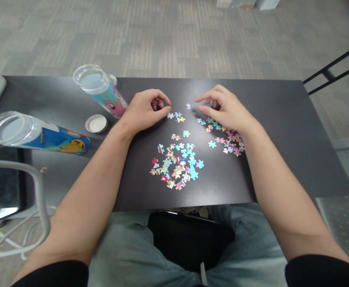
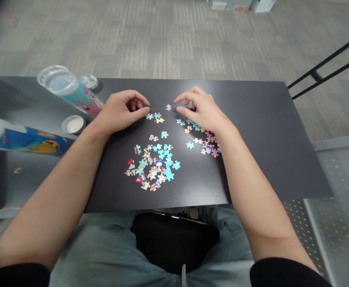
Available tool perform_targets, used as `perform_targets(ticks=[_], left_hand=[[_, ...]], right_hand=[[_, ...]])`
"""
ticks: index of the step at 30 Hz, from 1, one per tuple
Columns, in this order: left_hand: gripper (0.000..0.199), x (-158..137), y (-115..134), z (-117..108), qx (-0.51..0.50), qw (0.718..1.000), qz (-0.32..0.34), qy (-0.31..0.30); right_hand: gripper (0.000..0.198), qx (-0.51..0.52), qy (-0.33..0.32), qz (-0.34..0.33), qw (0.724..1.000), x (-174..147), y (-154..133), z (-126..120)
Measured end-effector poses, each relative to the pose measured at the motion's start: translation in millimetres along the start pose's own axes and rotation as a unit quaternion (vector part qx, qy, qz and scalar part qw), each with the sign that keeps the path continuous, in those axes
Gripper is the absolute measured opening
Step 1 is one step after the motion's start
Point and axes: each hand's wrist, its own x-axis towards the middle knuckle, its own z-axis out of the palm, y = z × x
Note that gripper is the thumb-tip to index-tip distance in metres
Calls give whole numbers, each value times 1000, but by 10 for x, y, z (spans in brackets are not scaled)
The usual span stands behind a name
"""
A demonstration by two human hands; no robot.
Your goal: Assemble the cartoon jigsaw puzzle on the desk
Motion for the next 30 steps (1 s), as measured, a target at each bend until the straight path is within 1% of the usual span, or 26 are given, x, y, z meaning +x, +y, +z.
perform_targets(ticks=[2,4,7,11,14,16,18,20,21,23,25,27,30], left_hand=[[16,-6,10,-15,1,1000,-1,-1],[18,-19,46,-27,12,1000,-2,3],[22,-44,129,-52,37,999,-18,-7],[25,-69,198,-105,51,997,-24,-47],[30,-66,174,-138,55,996,-21,-73],[32,-58,141,-135,58,995,-7,-79],[32,-52,120,-101,69,995,19,-70],[34,-57,126,-38,99,992,50,-57],[38,-65,140,1,118,989,63,-55],[52,-86,185,85,156,981,83,-76],[67,-97,240,165,188,970,84,-125],[80,-70,294,238,219,959,68,-164],[91,67,371,347,256,947,37,-190]], right_hand=[[33,-27,2,-11,1000,2,-44,79],[33,-60,-17,-20,998,0,-100,128],[28,-96,-32,-23,995,-14,-166,105],[25,-118,-3,-10,993,-41,-180,6],[22,-129,22,7,991,-50,-166,-25],[19,-138,34,20,990,-48,-170,-36],[17,-142,46,33,988,-44,-181,-59],[15,-138,64,51,987,-40,-174,-99],[13,-136,74,62,986,-38,-152,-126],[16,-131,97,85,983,-36,-48,-185],[30,-124,126,98,979,-37,145,-241],[43,-112,174,100,973,-40,401,-278],[62,-71,233,88,966,-40,784,-284]])
